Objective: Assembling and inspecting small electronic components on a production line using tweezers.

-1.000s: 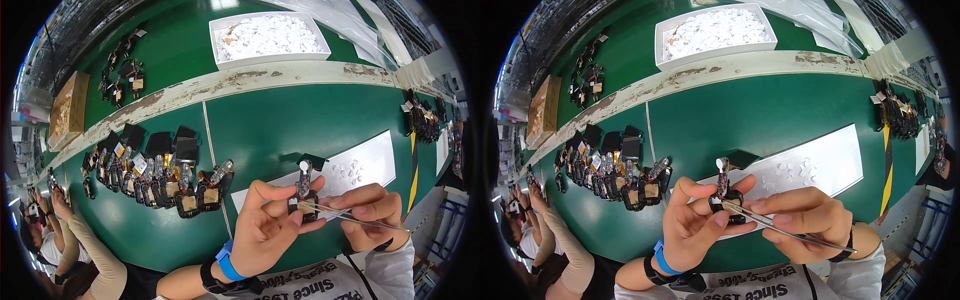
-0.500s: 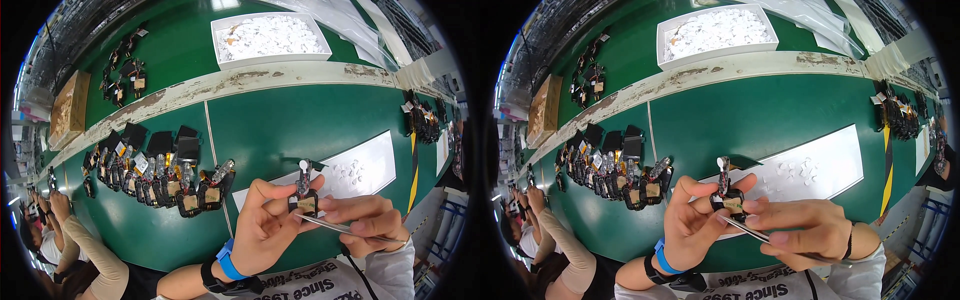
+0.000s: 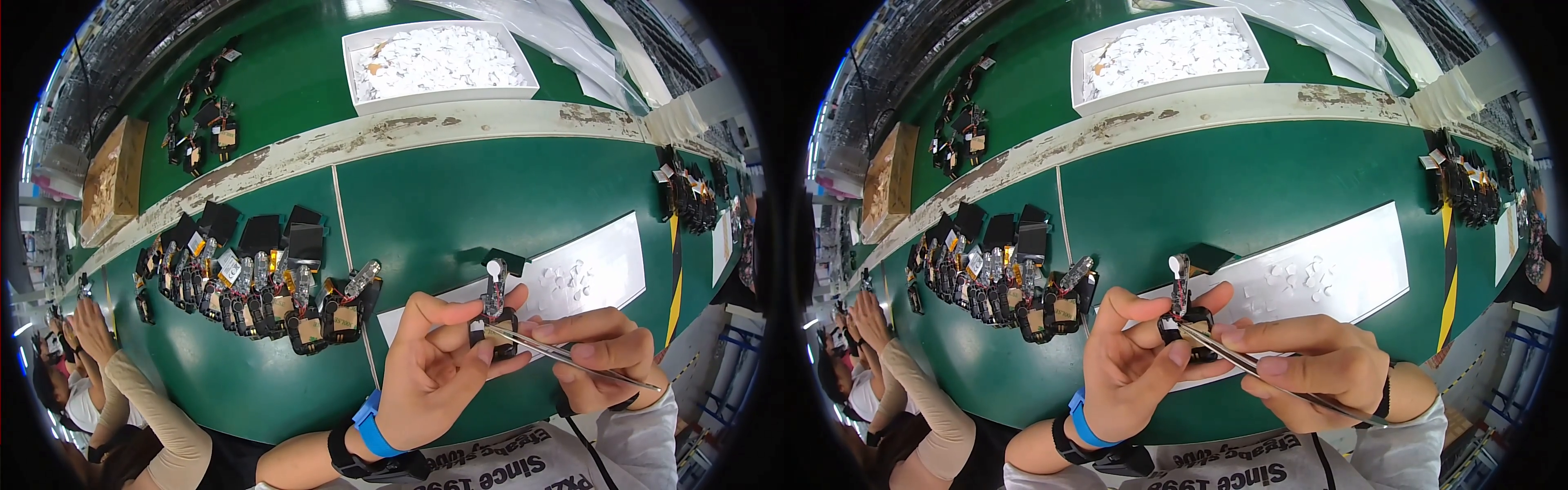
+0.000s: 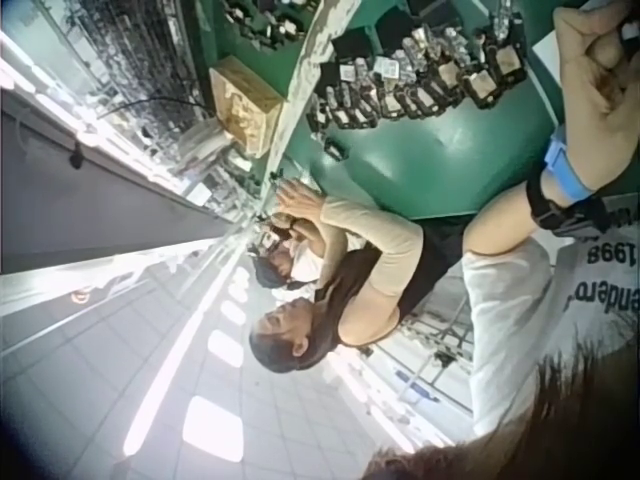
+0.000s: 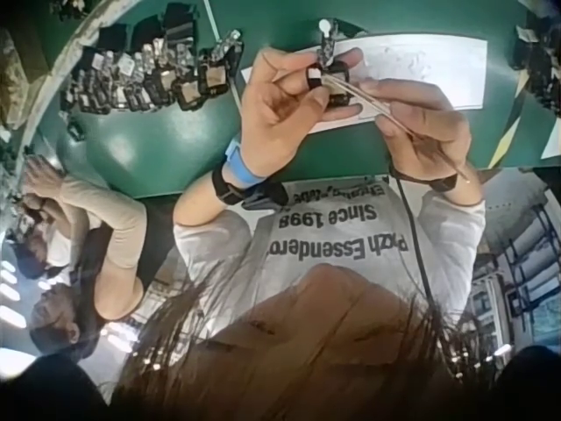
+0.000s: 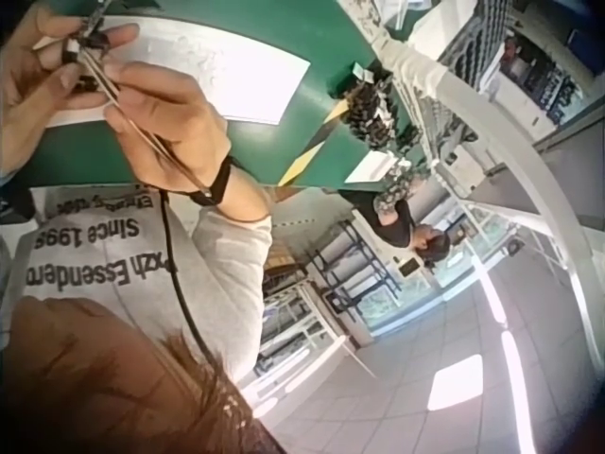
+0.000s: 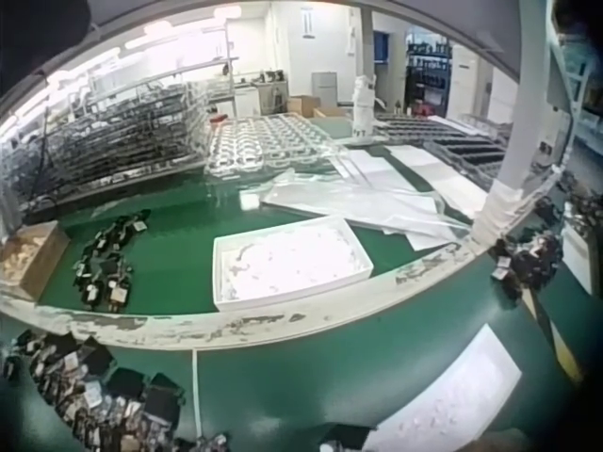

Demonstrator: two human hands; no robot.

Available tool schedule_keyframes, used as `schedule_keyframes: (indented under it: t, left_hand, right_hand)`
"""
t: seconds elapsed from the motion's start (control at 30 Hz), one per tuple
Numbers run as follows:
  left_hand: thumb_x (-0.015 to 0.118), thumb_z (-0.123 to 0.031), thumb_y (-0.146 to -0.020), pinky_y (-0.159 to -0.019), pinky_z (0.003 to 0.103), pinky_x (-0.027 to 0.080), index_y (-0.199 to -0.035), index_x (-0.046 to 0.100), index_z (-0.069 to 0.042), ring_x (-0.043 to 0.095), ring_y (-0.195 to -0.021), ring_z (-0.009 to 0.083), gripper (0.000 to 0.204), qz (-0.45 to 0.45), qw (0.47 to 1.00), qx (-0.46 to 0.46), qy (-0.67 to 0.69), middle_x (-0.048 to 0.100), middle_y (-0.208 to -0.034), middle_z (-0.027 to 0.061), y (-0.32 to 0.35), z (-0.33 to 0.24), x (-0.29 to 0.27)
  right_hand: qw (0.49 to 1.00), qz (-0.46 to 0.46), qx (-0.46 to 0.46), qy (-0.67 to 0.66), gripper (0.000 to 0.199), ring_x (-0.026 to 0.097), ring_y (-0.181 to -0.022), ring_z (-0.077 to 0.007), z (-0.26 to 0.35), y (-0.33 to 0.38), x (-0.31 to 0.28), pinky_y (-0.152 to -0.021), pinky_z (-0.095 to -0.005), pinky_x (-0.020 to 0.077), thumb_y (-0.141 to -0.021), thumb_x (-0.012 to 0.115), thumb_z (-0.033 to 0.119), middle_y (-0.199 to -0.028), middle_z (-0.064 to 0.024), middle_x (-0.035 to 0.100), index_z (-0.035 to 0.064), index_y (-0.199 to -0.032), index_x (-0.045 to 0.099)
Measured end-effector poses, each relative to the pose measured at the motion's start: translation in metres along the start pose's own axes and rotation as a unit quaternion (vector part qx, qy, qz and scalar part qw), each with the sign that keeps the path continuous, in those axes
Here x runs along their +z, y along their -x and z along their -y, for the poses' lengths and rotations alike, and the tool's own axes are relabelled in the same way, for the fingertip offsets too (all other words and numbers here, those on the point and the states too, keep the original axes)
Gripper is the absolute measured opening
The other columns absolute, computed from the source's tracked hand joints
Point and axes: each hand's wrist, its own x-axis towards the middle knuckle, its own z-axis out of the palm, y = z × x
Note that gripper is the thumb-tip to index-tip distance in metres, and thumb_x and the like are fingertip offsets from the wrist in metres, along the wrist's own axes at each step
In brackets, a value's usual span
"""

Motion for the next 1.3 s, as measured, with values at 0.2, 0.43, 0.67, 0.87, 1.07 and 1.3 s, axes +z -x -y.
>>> schedule_keyframes:
  t: [0.2,0.43,0.67,0.87,1.07,1.3]
  left_hand:
    - [0.039,0.009,-0.091,-0.094,0.049,0.048,-0.113,0.03,-0.007,0.04,-0.125,0.0362,0.028,-0.002,1.0,-0.002,0.009,0.047,-0.128,0.0267,0.0,0.0,0.0]
    - [0.038,0.009,-0.091,-0.094,0.05,0.047,-0.112,0.03,-0.007,0.04,-0.125,0.0372,0.028,0.002,1.0,0.007,-0.006,0.045,-0.129,0.027,-0.003,0.002,0.0]
    - [0.036,0.01,-0.091,-0.094,0.048,0.048,-0.113,0.029,-0.007,0.043,-0.121,0.0408,0.029,0.0,1.0,0.013,-0.022,0.039,-0.134,0.029,-0.001,0.002,0.0]
    - [0.036,0.01,-0.091,-0.094,0.047,0.048,-0.114,0.029,-0.007,0.044,-0.119,0.0424,0.029,-0.004,0.999,0.022,-0.023,0.039,-0.133,0.0295,0.001,0.001,0.001]
    - [0.035,0.009,-0.092,-0.095,0.049,0.047,-0.112,0.029,-0.007,0.044,-0.118,0.0442,0.027,-0.002,0.999,0.025,-0.034,0.039,-0.134,0.0296,0.0,0.0,0.002]
    - [0.035,0.011,-0.091,-0.094,0.048,0.048,-0.112,0.029,-0.007,0.043,-0.12,0.0432,0.028,-0.005,0.999,0.021,-0.03,0.039,-0.133,0.0289,0.001,-0.001,0.0]
  right_hand:
    - [1.0,0.004,0.006,0.003,0.031,0.06,-0.098,-0.0426,0.0,0.0,-0.001,-0.088,-0.0519,0.051,-0.082,0.057,-0.008,-0.105,-0.0277,0.053,0.0025,-0.104,0.037]
    - [1.0,0.014,0.01,0.008,0.032,0.059,-0.1,-0.0427,-0.002,0.0,-0.003,-0.09,-0.0485,0.0498,-0.082,0.056,-0.007,-0.107,-0.0281,0.052,0.0022,-0.105,0.036]
    - [0.999,0.013,-0.028,-0.033,0.03,0.058,-0.102,-0.0431,-0.008,0.002,0.0,-0.091,-0.0481,0.0492,-0.083,0.054,-0.007,-0.107,-0.0285,0.052,0.0014,-0.106,0.037]
    - [0.999,-0.004,-0.025,-0.022,0.028,0.058,-0.101,-0.0438,-0.008,0.001,0.002,-0.092,-0.0485,0.0485,-0.083,0.052,-0.009,-0.105,-0.0297,0.051,-0.0011,-0.104,0.035]
    - [0.997,-0.069,-0.025,-0.035,0.038,0.064,-0.097,-0.0345,-0.01,0.004,0.007,-0.083,-0.0355,0.0548,-0.073,0.067,-0.011,-0.109,-0.0246,0.058,-0.0003,-0.106,0.051]
    - [0.997,-0.073,-0.022,-0.02,0.036,0.064,-0.095,-0.0348,-0.011,0.002,0.01,-0.08,-0.0359,0.0558,-0.073,0.067,-0.011,-0.107,-0.024,0.059,0.0,-0.103,0.051]
